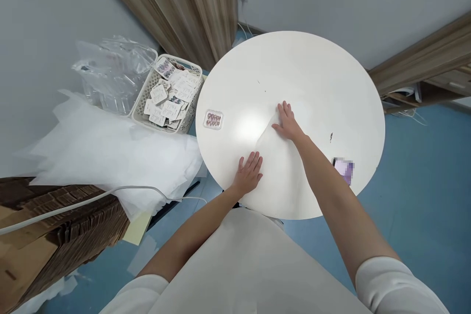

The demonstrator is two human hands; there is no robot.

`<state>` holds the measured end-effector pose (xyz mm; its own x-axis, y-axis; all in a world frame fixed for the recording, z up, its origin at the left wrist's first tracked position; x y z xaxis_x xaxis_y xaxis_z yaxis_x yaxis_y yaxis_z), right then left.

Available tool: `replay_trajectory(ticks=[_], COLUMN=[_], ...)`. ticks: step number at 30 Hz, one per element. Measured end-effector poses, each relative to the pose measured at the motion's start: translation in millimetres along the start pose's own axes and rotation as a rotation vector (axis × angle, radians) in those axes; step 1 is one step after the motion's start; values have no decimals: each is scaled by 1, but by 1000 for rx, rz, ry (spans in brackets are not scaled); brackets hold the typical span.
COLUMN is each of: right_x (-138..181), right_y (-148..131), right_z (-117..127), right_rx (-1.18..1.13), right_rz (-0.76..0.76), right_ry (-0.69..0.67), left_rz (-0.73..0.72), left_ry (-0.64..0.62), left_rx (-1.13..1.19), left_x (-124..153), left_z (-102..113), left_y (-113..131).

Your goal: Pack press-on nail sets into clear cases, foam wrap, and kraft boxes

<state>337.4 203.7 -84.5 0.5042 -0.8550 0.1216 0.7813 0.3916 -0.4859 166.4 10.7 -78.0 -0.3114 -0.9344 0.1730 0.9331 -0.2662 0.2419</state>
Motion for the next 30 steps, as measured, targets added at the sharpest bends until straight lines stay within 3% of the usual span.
replay_trajectory(ticks=[5, 12, 20, 27, 30], right_x=[17, 102, 201, 209, 206], right_y=[-11, -21, -84, -93, -92], right_z=[7, 7, -50, -64, -62], right_rx=[-82, -98, 39, 101, 119], right_rz=[-62, -243, -326, -401, -411], right_ry=[171, 271, 51, -31, -37], left_rz=[3, 31, 31, -9, 34], left_ry=[-47, -49, -59, -49, -5], left_rx=[-19, -25, -40, -47, -41], left_x=[-6, -16, -37, -35, -37], left_z=[2, 5, 8, 17, 32], left_y=[-1, -4, -16, -22, -42])
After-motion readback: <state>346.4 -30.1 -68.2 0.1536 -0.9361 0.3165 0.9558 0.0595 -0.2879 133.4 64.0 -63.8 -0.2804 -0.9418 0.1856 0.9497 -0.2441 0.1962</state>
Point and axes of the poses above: each hand's wrist, its own x-axis away from the middle knuckle, its own z-axis out of the back of the hand, y = z × x, the point moved 3 cm from there along -x, towards the middle knuckle, and after that the axes turned 8 degrees about z, right-handed, at the moved point
